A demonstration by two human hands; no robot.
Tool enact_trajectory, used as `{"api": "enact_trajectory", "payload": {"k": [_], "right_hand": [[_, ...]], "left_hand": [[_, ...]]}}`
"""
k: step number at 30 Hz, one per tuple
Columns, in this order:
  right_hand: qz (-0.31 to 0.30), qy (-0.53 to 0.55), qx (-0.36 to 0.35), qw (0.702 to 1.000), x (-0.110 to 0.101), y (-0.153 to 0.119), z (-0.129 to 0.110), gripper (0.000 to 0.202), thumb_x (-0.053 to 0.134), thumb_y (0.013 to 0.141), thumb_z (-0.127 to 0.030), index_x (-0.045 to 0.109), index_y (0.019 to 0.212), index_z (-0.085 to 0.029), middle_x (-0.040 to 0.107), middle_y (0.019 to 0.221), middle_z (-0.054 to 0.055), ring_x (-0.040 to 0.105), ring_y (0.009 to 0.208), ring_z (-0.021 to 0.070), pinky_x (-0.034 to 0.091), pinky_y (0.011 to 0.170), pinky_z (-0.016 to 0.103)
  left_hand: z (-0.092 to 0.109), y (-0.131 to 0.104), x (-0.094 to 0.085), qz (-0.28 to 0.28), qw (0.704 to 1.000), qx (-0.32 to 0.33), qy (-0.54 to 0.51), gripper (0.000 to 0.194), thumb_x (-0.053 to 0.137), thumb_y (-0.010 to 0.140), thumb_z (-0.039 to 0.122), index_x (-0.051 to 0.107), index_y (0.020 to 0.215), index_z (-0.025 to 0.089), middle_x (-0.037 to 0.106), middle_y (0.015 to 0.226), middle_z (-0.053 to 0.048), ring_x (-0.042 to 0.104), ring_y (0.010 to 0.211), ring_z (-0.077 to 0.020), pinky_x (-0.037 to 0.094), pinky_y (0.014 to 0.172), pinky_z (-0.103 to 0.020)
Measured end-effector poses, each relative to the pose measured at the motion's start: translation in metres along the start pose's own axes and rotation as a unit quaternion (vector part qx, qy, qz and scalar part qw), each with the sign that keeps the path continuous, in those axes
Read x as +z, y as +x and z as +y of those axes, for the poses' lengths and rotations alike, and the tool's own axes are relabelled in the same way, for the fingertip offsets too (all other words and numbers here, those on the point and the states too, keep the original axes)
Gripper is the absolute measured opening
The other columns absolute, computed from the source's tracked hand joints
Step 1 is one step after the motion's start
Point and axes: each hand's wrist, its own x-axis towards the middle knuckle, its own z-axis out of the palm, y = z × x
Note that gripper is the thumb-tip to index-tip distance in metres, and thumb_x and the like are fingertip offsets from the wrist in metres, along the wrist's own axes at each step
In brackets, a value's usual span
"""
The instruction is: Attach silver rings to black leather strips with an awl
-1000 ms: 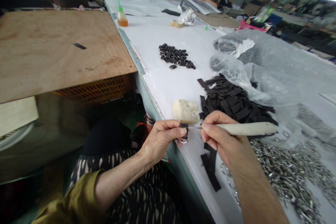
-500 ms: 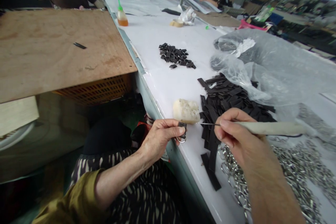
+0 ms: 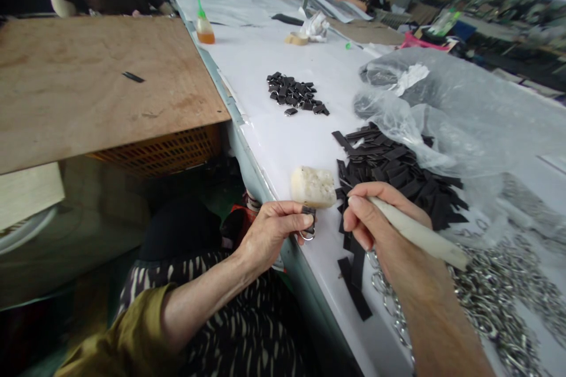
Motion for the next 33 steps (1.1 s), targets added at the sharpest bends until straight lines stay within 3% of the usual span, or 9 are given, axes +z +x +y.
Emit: {"api": "enact_trajectory", "payload": {"k": [5, 10, 33], "right_hand": [[-0.022, -0.085, -0.015, 0.996, 0.002, -0.004, -0.003, 0.023, 0.067, 0.073, -0.041, 0.059, 0.082, -0.021, 0.059, 0.057, 0.000, 0.045, 0.040, 0.0100, 0.029, 0.036, 0.023], [-0.022, -0.143, -0.065, 0.987, 0.006, -0.008, -0.004, 0.016, 0.068, 0.074, -0.034, 0.061, 0.080, -0.021, 0.061, 0.060, 0.000, 0.045, 0.041, 0.0087, 0.031, 0.037, 0.022], [-0.063, -0.250, -0.113, 0.960, 0.005, -0.012, -0.006, 0.012, 0.065, 0.077, -0.033, 0.061, 0.081, -0.023, 0.052, 0.048, -0.004, 0.046, 0.043, 0.0093, 0.034, 0.038, 0.020]], "left_hand": [[0.001, 0.000, 0.001, 0.006, 1.000, -0.005, -0.002, 0.016, 0.071, 0.062, 0.027, 0.065, 0.060, 0.011, 0.049, 0.054, 0.001, 0.042, 0.050, -0.0084, 0.032, 0.052, -0.025], [-0.002, 0.001, -0.001, -0.003, 1.000, 0.000, 0.000, 0.017, 0.071, 0.064, 0.027, 0.064, 0.060, 0.012, 0.051, 0.054, 0.001, 0.043, 0.051, -0.0086, 0.034, 0.053, -0.025], [-0.002, 0.001, -0.002, -0.004, 1.000, 0.001, -0.002, 0.017, 0.071, 0.064, 0.028, 0.066, 0.062, 0.011, 0.052, 0.056, 0.000, 0.044, 0.052, -0.0089, 0.035, 0.053, -0.025]]}}
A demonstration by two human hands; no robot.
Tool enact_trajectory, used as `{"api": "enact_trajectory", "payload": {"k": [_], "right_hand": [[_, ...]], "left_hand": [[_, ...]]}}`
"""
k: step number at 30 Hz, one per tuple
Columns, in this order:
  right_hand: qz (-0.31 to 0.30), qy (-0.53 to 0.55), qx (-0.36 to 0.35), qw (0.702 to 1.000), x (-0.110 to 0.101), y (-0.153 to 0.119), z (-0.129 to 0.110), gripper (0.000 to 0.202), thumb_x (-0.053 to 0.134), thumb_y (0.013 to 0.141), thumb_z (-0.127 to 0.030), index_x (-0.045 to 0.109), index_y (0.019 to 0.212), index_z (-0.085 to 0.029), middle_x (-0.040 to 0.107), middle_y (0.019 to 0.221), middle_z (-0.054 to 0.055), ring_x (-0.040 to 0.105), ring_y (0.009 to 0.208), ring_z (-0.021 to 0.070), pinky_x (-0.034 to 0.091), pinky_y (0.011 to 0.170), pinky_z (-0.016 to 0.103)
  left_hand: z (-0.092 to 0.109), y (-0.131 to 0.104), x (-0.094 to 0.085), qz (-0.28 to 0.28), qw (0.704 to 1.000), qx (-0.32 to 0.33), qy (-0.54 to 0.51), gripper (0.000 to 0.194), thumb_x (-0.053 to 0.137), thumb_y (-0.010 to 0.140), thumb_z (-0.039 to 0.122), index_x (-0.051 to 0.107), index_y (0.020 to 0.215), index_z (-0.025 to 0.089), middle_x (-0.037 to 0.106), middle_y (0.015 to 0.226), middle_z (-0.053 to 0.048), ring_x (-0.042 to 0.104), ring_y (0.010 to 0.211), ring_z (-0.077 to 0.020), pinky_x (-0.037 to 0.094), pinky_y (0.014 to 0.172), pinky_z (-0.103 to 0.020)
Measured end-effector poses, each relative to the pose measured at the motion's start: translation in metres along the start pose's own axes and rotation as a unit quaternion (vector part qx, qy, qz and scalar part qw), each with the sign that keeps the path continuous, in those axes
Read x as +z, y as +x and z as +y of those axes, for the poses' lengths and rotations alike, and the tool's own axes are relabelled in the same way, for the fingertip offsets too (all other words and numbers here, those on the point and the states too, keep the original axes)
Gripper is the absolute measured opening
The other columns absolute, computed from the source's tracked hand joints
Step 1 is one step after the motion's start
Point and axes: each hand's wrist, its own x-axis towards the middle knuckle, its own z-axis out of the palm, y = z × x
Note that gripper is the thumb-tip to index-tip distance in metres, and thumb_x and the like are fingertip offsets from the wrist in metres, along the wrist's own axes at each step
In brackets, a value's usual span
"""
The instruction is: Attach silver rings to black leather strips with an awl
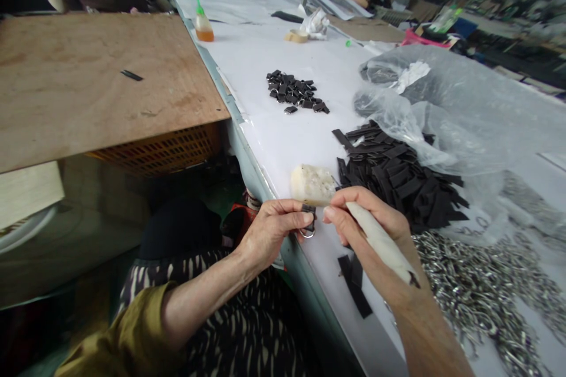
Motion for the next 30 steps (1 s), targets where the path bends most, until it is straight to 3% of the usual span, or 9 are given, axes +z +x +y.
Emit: {"api": "enact_trajectory", "payload": {"k": [15, 24, 30], "right_hand": [[0.008, -0.018, -0.006, 1.000, 0.0002, 0.0002, 0.0008, 0.013, 0.064, 0.078, -0.034, 0.061, 0.082, -0.022, 0.053, 0.049, -0.003, 0.046, 0.043, 0.0098, 0.035, 0.038, 0.020], [-0.002, -0.048, -0.044, 0.998, 0.0005, -0.0003, 0.0021, 0.011, 0.063, 0.078, -0.034, 0.062, 0.081, -0.023, 0.052, 0.051, -0.003, 0.046, 0.045, 0.0104, 0.036, 0.039, 0.021], [-0.008, -0.060, -0.044, 0.997, 0.0025, -0.0011, 0.0081, 0.012, 0.062, 0.079, -0.035, 0.061, 0.084, -0.024, 0.051, 0.054, -0.003, 0.045, 0.046, 0.0107, 0.036, 0.040, 0.022]], "left_hand": [[0.0018, 0.0001, 0.0023, 0.006, 1.000, -0.008, -0.009, 0.020, 0.074, 0.060, 0.030, 0.067, 0.062, 0.011, 0.053, 0.055, 0.000, 0.043, 0.051, -0.0081, 0.035, 0.051, -0.024], [0.0011, 0.0003, 0.0033, 0.008, 1.000, 0.008, 0.002, 0.024, 0.074, 0.061, 0.034, 0.066, 0.065, 0.012, 0.054, 0.058, 0.000, 0.044, 0.053, -0.0080, 0.037, 0.054, -0.023], [0.0005, 0.0002, 0.0037, 0.008, 1.000, 0.019, -0.011, 0.020, 0.073, 0.062, 0.029, 0.065, 0.069, 0.013, 0.057, 0.063, 0.000, 0.047, 0.055, -0.0081, 0.039, 0.055, -0.023]]}}
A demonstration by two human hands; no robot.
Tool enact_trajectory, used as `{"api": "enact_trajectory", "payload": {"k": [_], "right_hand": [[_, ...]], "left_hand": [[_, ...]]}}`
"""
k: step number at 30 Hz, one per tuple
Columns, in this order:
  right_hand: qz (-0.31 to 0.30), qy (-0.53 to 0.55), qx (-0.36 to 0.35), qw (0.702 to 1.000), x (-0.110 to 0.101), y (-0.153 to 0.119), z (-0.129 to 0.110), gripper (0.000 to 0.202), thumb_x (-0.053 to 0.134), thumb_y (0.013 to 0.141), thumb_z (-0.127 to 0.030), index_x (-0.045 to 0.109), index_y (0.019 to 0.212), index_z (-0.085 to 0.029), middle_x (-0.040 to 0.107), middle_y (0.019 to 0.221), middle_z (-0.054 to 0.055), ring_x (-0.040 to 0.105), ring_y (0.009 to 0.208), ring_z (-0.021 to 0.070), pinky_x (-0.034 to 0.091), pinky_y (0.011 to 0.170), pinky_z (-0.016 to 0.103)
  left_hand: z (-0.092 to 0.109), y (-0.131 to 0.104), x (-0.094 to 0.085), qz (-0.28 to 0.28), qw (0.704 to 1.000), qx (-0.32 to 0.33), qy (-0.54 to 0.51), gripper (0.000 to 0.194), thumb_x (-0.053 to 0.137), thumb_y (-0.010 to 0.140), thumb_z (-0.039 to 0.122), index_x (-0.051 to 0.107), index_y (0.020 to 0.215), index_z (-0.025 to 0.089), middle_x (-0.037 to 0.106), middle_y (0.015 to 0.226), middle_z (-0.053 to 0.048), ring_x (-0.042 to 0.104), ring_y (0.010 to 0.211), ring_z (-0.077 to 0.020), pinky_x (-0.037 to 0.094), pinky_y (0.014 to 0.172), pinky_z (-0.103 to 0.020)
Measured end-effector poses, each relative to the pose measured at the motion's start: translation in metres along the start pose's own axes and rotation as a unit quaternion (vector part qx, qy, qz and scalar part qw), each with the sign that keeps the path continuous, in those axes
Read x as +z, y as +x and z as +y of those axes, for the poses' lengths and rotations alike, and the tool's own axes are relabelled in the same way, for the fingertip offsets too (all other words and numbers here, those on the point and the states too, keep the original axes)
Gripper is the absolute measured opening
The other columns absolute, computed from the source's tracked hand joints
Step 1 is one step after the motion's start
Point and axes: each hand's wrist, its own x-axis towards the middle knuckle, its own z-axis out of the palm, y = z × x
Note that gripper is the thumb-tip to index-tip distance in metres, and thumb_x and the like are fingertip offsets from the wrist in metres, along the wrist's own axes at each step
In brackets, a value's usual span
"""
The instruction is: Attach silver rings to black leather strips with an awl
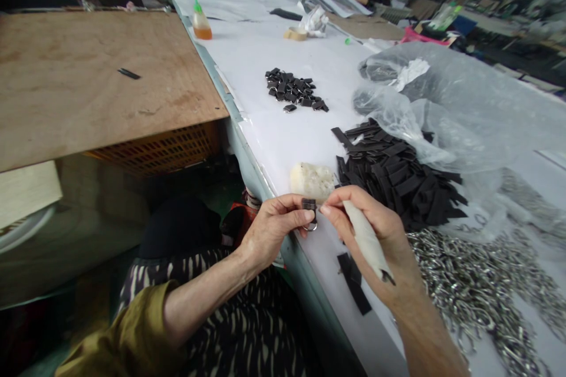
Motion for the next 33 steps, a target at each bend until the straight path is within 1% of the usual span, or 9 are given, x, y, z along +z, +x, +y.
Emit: {"api": "enact_trajectory", "payload": {"k": [6, 11, 15, 20, 25, 29, 33], "right_hand": [[-0.023, 0.006, -0.029, 0.999, 0.004, -0.001, 0.004, 0.012, 0.061, 0.081, -0.036, 0.060, 0.086, -0.025, 0.057, 0.067, -0.001, 0.050, 0.053, 0.0116, 0.040, 0.046, 0.023], [-0.045, 0.006, -0.032, 0.998, 0.006, -0.001, 0.003, 0.011, 0.058, 0.083, -0.035, 0.058, 0.088, -0.026, 0.055, 0.066, -0.003, 0.048, 0.053, 0.0109, 0.039, 0.046, 0.022], [-0.043, -0.017, -0.039, 0.998, 0.006, -0.003, 0.001, 0.009, 0.056, 0.084, -0.034, 0.056, 0.085, -0.025, 0.051, 0.063, -0.003, 0.046, 0.053, 0.0107, 0.036, 0.045, 0.022], [-0.031, -0.031, -0.043, 0.998, 0.007, -0.003, 0.000, 0.010, 0.055, 0.084, -0.034, 0.057, 0.084, -0.024, 0.057, 0.072, -0.001, 0.050, 0.059, 0.0119, 0.038, 0.049, 0.022], [-0.022, -0.015, -0.021, 0.999, 0.010, -0.002, 0.004, 0.010, 0.058, 0.082, -0.032, 0.058, 0.088, -0.024, 0.060, 0.075, -0.001, 0.053, 0.061, 0.0116, 0.041, 0.051, 0.021], [-0.031, -0.004, -0.016, 0.999, 0.011, -0.003, 0.006, 0.009, 0.057, 0.082, -0.032, 0.057, 0.087, -0.024, 0.059, 0.071, -0.002, 0.052, 0.059, 0.0112, 0.040, 0.050, 0.021], [-0.039, 0.005, -0.009, 0.999, 0.012, -0.002, 0.003, 0.009, 0.056, 0.082, -0.031, 0.057, 0.086, -0.023, 0.056, 0.067, -0.002, 0.048, 0.054, 0.0105, 0.038, 0.048, 0.021]], "left_hand": [[0.002, -0.002, 0.003, 0.005, 1.000, -0.001, -0.009, 0.022, 0.076, 0.060, 0.027, 0.062, 0.066, 0.012, 0.055, 0.060, 0.001, 0.047, 0.054, -0.0081, 0.038, 0.054, -0.023], [0.003, -0.002, 0.004, 0.008, 1.000, -0.001, -0.010, 0.024, 0.076, 0.059, 0.027, 0.060, 0.066, 0.012, 0.054, 0.060, 0.001, 0.047, 0.052, -0.0077, 0.039, 0.053, -0.023], [0.003, -0.002, 0.004, 0.012, 1.000, 0.000, -0.013, 0.027, 0.077, 0.058, 0.027, 0.057, 0.067, 0.012, 0.054, 0.060, 0.002, 0.047, 0.051, -0.0073, 0.039, 0.052, -0.023], [0.002, -0.001, 0.004, 0.023, 0.999, 0.003, -0.031, 0.033, 0.078, 0.057, 0.029, 0.050, 0.067, 0.015, 0.052, 0.057, 0.004, 0.048, 0.047, -0.0069, 0.040, 0.049, -0.022], [-0.001, 0.000, 0.002, 0.009, 1.000, 0.011, -0.027, 0.026, 0.073, 0.063, 0.027, 0.051, 0.069, 0.015, 0.052, 0.055, 0.005, 0.048, 0.045, -0.0065, 0.040, 0.048, -0.021], [-0.002, 0.001, -0.001, 0.003, 1.000, 0.008, -0.020, 0.023, 0.071, 0.064, 0.026, 0.052, 0.068, 0.014, 0.053, 0.055, 0.004, 0.048, 0.044, -0.0067, 0.040, 0.048, -0.021], [-0.002, 0.001, -0.001, 0.001, 1.000, 0.007, -0.021, 0.021, 0.070, 0.065, 0.024, 0.052, 0.068, 0.014, 0.054, 0.055, 0.003, 0.048, 0.044, -0.0067, 0.041, 0.048, -0.021]]}}
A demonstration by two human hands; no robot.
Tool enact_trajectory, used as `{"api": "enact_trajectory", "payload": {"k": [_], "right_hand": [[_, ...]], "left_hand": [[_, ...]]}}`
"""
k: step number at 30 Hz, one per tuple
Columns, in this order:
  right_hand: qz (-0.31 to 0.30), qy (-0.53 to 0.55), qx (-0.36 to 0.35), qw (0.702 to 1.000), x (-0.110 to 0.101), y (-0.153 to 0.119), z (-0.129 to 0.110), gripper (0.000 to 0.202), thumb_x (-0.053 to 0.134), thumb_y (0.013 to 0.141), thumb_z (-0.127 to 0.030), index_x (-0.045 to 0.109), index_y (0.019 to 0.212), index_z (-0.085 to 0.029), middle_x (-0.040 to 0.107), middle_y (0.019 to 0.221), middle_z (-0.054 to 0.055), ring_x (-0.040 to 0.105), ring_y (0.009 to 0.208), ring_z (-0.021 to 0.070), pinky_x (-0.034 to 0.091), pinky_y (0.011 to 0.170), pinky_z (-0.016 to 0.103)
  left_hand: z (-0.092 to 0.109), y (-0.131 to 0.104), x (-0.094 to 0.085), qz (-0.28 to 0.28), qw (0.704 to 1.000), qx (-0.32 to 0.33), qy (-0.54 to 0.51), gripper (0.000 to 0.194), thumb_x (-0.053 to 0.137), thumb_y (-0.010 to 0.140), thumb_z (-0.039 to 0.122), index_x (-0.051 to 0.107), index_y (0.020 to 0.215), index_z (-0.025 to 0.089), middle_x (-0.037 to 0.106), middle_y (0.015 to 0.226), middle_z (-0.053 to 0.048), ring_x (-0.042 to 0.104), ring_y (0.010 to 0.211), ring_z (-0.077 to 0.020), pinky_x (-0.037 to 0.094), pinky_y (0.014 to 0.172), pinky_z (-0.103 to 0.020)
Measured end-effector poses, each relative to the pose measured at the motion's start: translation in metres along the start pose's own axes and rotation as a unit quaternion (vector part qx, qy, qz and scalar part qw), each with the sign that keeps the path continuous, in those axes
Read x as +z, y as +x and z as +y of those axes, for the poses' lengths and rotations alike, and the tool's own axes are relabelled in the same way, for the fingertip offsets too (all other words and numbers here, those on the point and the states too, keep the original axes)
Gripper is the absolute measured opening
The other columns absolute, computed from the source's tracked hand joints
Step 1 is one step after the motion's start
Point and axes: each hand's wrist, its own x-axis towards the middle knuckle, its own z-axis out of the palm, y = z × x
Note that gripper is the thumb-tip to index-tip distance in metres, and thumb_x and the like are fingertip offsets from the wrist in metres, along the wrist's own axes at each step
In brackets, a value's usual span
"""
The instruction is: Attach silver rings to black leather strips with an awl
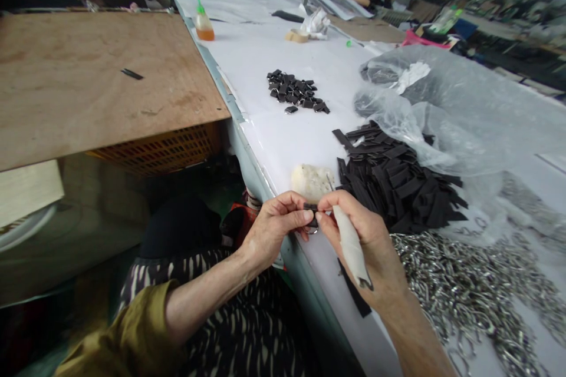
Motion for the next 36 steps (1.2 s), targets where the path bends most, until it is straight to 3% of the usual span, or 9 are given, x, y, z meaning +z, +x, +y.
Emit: {"api": "enact_trajectory", "payload": {"k": [7, 15, 19, 24, 31, 36], "right_hand": [[0.002, -0.009, 0.005, 1.000, -0.006, 0.001, -0.001, 0.009, 0.053, 0.082, -0.031, 0.055, 0.082, -0.023, 0.051, 0.066, -0.002, 0.047, 0.056, 0.0117, 0.038, 0.049, 0.021], [0.036, -0.022, 0.018, 0.999, -0.014, 0.001, 0.002, 0.017, 0.054, 0.081, -0.039, 0.056, 0.083, -0.023, 0.056, 0.070, 0.000, 0.050, 0.059, 0.0134, 0.038, 0.047, 0.022], [0.023, -0.035, 0.020, 0.999, -0.017, 0.003, -0.001, 0.017, 0.054, 0.081, -0.040, 0.054, 0.085, -0.023, 0.060, 0.078, 0.002, 0.056, 0.071, 0.0162, 0.040, 0.049, 0.021], [0.015, -0.055, 0.022, 0.998, -0.020, 0.007, -0.005, 0.019, 0.053, 0.080, -0.042, 0.055, 0.083, -0.023, 0.055, 0.067, -0.001, 0.050, 0.057, 0.0139, 0.039, 0.046, 0.023], [-0.010, -0.033, 0.030, 0.999, -0.015, 0.003, -0.005, 0.017, 0.055, 0.079, -0.040, 0.056, 0.082, -0.023, 0.057, 0.071, -0.001, 0.051, 0.060, 0.0135, 0.039, 0.048, 0.023], [-0.008, -0.018, 0.032, 0.999, -0.019, -0.006, -0.006, 0.017, 0.054, 0.081, -0.039, 0.057, 0.085, -0.023, 0.058, 0.074, 0.001, 0.052, 0.062, 0.0144, 0.040, 0.049, 0.023]], "left_hand": [[0.002, 0.000, 0.003, -0.012, 1.000, -0.004, 0.004, 0.020, 0.069, 0.066, 0.024, 0.052, 0.069, 0.013, 0.053, 0.057, 0.003, 0.049, 0.047, -0.0069, 0.042, 0.049, -0.021], [0.000, 0.003, 0.000, -0.055, 0.997, -0.026, 0.039, 0.027, 0.073, 0.058, 0.028, 0.060, 0.074, 0.010, 0.055, 0.065, 0.000, 0.049, 0.054, -0.0080, 0.044, 0.056, -0.024], [-0.003, 0.006, -0.002, -0.043, 0.997, -0.040, 0.042, 0.026, 0.072, 0.057, 0.028, 0.058, 0.072, 0.012, 0.054, 0.057, 0.002, 0.049, 0.047, -0.0092, 0.044, 0.052, -0.026], [-0.001, 0.006, -0.001, -0.045, 0.998, -0.036, 0.026, 0.030, 0.074, 0.054, 0.031, 0.058, 0.071, 0.012, 0.053, 0.055, 0.002, 0.048, 0.047, -0.0091, 0.044, 0.052, -0.026], [0.002, 0.001, -0.002, -0.053, 0.997, -0.044, 0.040, 0.037, 0.077, 0.054, 0.043, 0.057, 0.063, 0.013, 0.053, 0.054, 0.003, 0.049, 0.047, -0.0081, 0.042, 0.053, -0.024], [0.006, -0.001, -0.001, -0.043, 0.994, -0.055, 0.079, 0.033, 0.076, 0.056, 0.041, 0.057, 0.060, 0.014, 0.052, 0.049, 0.003, 0.044, 0.041, -0.0063, 0.036, 0.045, -0.021]]}}
